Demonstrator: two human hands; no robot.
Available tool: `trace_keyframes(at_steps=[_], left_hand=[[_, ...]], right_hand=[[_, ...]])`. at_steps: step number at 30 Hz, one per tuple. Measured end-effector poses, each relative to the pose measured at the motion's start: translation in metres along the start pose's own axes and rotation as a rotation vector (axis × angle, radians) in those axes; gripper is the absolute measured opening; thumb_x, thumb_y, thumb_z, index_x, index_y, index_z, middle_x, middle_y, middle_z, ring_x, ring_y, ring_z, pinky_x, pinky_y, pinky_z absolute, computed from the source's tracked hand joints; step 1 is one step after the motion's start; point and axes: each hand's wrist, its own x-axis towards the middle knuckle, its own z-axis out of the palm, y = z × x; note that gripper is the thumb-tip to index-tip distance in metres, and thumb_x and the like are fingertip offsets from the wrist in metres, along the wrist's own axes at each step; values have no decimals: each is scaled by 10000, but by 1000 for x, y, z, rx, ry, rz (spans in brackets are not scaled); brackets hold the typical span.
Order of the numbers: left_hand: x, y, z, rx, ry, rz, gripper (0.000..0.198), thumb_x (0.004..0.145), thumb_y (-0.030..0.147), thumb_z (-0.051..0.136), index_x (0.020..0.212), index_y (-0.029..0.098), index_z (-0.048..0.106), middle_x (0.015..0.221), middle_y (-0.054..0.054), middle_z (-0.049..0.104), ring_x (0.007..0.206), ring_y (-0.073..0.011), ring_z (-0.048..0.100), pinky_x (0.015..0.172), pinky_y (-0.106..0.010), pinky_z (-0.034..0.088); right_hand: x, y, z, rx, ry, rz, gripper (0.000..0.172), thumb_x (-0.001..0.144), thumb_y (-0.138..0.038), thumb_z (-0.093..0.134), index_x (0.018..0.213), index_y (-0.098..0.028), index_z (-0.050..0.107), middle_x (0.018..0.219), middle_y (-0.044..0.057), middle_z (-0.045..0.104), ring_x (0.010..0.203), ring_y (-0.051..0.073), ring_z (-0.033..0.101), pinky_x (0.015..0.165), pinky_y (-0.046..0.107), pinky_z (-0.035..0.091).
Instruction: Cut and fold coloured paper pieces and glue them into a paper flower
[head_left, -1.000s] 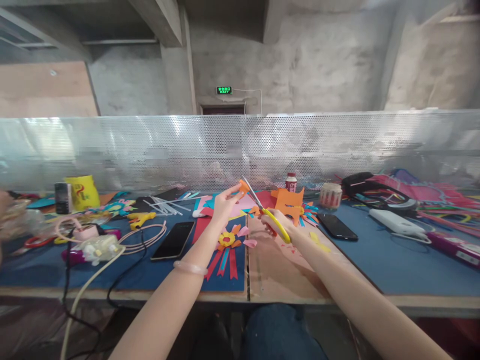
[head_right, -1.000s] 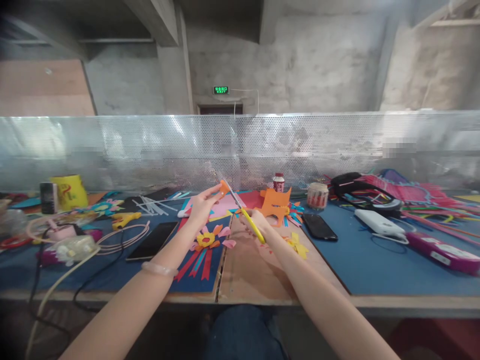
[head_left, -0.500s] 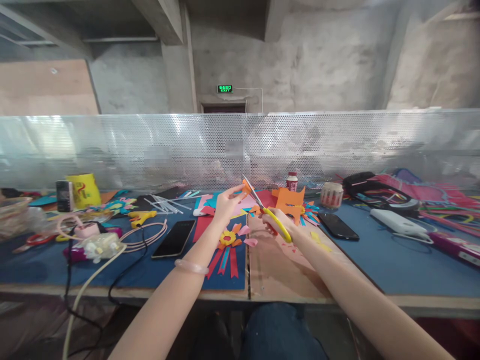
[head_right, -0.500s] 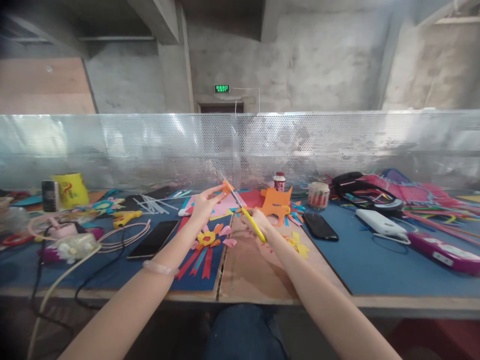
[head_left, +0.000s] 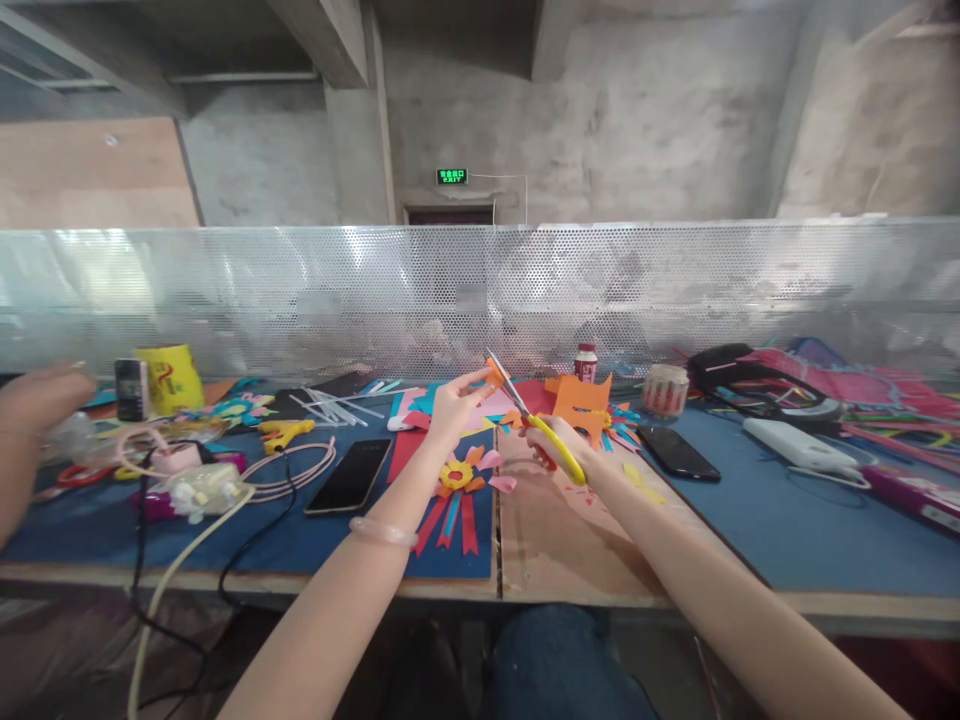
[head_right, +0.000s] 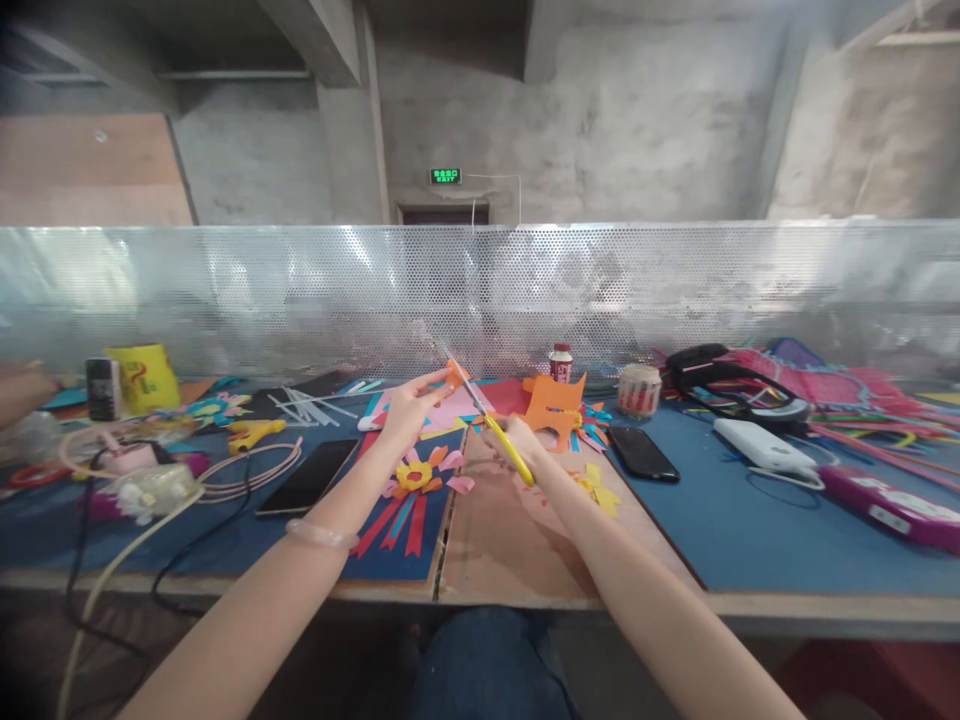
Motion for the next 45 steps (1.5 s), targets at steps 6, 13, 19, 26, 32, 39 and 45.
trace_keyframes(at_steps=[6,13,19,26,32,39,45], left_hand=[[-1,3,1,-48,-31,-8,341,665,265,673,1001,211,663,876,-46,693,767,-186,597,682,-288,439],[1,-3,0,7,-19,0,350,670,300,659,1009,209,661,764,-39,684,648,-158,562,570,-253,393],[2,-7,0,22,-21,5,365,670,318,653,1019,212,656,720,-29,670,632,-146,551,543,-232,375],[2,-7,0,32,-22,7,361,678,303,641,1027,214,650,770,-32,681,674,-150,573,555,-227,387],[2,-7,0,40,-17,-10,348,677,274,636,1017,203,657,785,-38,691,686,-158,588,575,-234,412],[0,-3,0,59,-10,-21,342,671,254,640,1007,191,664,776,-39,694,675,-158,591,612,-249,433],[0,-3,-1,70,-15,-29,343,677,265,636,1010,184,660,772,-42,694,660,-156,588,621,-261,439]], right_hand=[[0,-1,1,-18,59,-3,289,852,-304,497,1093,-145,518,1079,62,550,899,183,567,749,365,486],[-11,-7,0,-119,119,17,212,858,-315,486,905,-126,567,811,7,587,636,94,559,561,240,479],[-17,-15,0,-142,153,-26,281,727,-278,560,507,-153,437,398,-53,396,326,47,359,321,187,251],[-19,-16,1,-151,157,-41,209,686,-276,511,526,-161,441,395,-49,403,313,58,378,317,181,249],[-23,-17,-1,-195,157,-61,320,753,-332,535,511,-158,420,389,-67,380,325,41,347,333,189,224],[-32,-25,0,-213,167,-66,320,800,-284,522,527,-150,423,429,-90,356,343,25,303,359,175,230],[-51,-38,-6,-214,160,-80,310,798,-212,508,512,-152,407,422,-87,340,350,27,306,386,186,263]])
